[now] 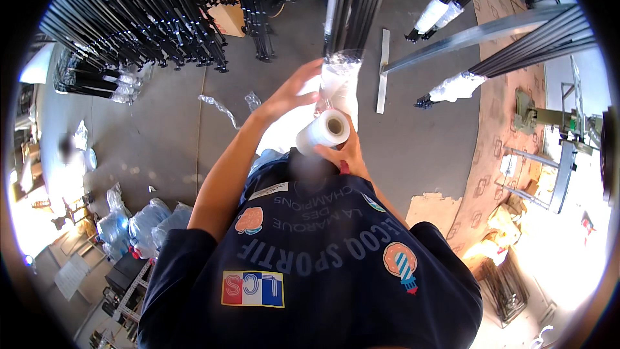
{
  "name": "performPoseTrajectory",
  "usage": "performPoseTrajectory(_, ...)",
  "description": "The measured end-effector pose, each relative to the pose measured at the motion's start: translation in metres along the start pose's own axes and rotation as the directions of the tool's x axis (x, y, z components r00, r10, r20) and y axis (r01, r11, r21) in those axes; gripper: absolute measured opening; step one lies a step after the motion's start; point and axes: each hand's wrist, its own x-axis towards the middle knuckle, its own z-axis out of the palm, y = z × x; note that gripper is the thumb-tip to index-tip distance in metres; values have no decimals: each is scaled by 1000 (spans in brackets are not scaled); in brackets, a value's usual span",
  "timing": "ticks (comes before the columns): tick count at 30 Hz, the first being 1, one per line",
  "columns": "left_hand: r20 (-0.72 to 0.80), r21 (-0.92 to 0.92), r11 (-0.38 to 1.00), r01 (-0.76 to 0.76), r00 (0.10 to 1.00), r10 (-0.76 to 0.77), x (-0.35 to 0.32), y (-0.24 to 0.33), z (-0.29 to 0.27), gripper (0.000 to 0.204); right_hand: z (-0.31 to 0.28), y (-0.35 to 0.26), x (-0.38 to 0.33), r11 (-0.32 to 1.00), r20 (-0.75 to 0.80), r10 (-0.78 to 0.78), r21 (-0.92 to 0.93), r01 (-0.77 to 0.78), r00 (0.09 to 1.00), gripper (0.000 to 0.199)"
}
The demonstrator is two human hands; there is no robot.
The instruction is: The person wraps the ends of black metal rods using foam padding and plastic film to secure them for shipping or further processing.
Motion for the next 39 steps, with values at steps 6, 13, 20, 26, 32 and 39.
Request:
performPoseTrajectory(6,363,-44,971,235,909,-204,30,-13,-1,54,-33,17,-26,994,-141,93,73,-83,986,65)
performPoseTrajectory(13,304,-59,972,229,931,-201,17,-28,-10,62,-103,52,8,973,-258,67,231,-6,964,61)
performPoseTrajectory(20,181,-150,968,202,968,-174,5,-31,3,58,-49,89,120,830,299,-67,546,-113,952,45)
performPoseTrajectory(26,-20,870,482,98,986,-165,-8,23,-14,62,26,76,112,923,174,-352,226,310,920,44)
performPoseTrajectory(32,-83,950,311,-20,946,313,-64,-57,-68,81,38,107,124,948,325,-92,319,-17,941,55)
performPoseTrajectory(39,-260,124,977,173,956,-136,-68,-52,-60,74,18,76,80,766,249,58,610,-203,967,55)
